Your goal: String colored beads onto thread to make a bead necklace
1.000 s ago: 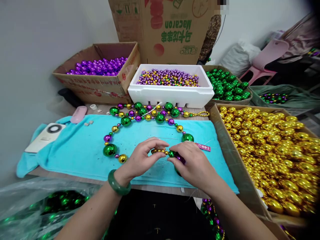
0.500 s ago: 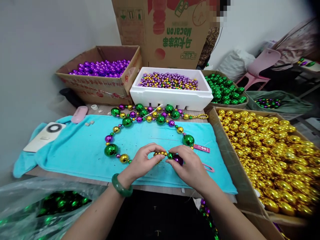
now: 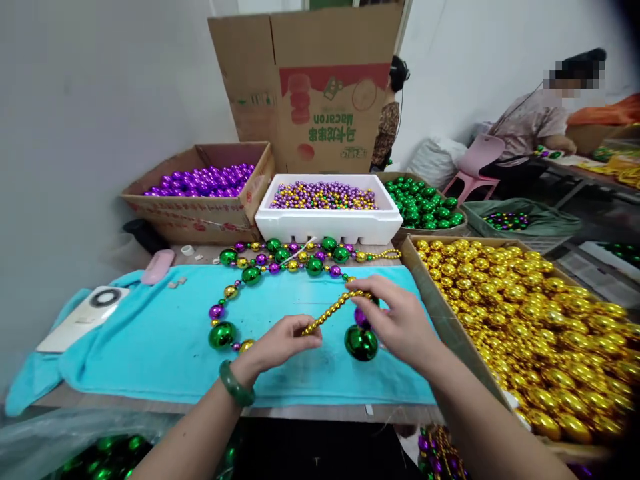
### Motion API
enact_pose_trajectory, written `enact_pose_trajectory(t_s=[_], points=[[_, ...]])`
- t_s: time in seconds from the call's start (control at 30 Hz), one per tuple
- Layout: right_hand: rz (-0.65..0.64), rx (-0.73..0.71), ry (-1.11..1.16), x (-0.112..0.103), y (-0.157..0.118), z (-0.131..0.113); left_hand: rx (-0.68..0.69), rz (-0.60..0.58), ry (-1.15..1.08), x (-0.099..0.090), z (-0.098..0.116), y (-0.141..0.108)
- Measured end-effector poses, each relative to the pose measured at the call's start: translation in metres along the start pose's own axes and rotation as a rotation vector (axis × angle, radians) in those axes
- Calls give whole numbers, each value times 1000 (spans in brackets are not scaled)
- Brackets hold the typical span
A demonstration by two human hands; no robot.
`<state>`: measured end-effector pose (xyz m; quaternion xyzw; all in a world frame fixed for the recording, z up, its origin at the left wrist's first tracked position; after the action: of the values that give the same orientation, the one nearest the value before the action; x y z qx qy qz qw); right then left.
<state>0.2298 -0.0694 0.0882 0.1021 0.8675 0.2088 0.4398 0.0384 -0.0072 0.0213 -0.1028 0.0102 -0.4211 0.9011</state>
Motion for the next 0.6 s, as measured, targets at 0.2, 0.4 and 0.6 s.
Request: enact_pose_trajectory(t_s=[0.2, 0.4, 0.6], points=[[-265, 4, 289, 9, 56, -17, 302, 203, 173, -21, 80, -5], [-455, 63, 400, -9, 114, -69, 579, 362, 110, -20, 145, -11], [-158, -11, 140, -103, 172, -127, 710, 511, -3, -34, 132, -21]])
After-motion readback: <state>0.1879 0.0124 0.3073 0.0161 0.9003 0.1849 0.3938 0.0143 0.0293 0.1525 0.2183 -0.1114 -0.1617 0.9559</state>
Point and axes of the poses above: each hand's wrist, its own y-axis towards the middle knuckle, its own x-axis out of the palm, z = x × y, the point moved 2 cm from there along y, towards the middle knuckle, and after that the axes turned 12 degrees about -y, right-handed, at the moved point
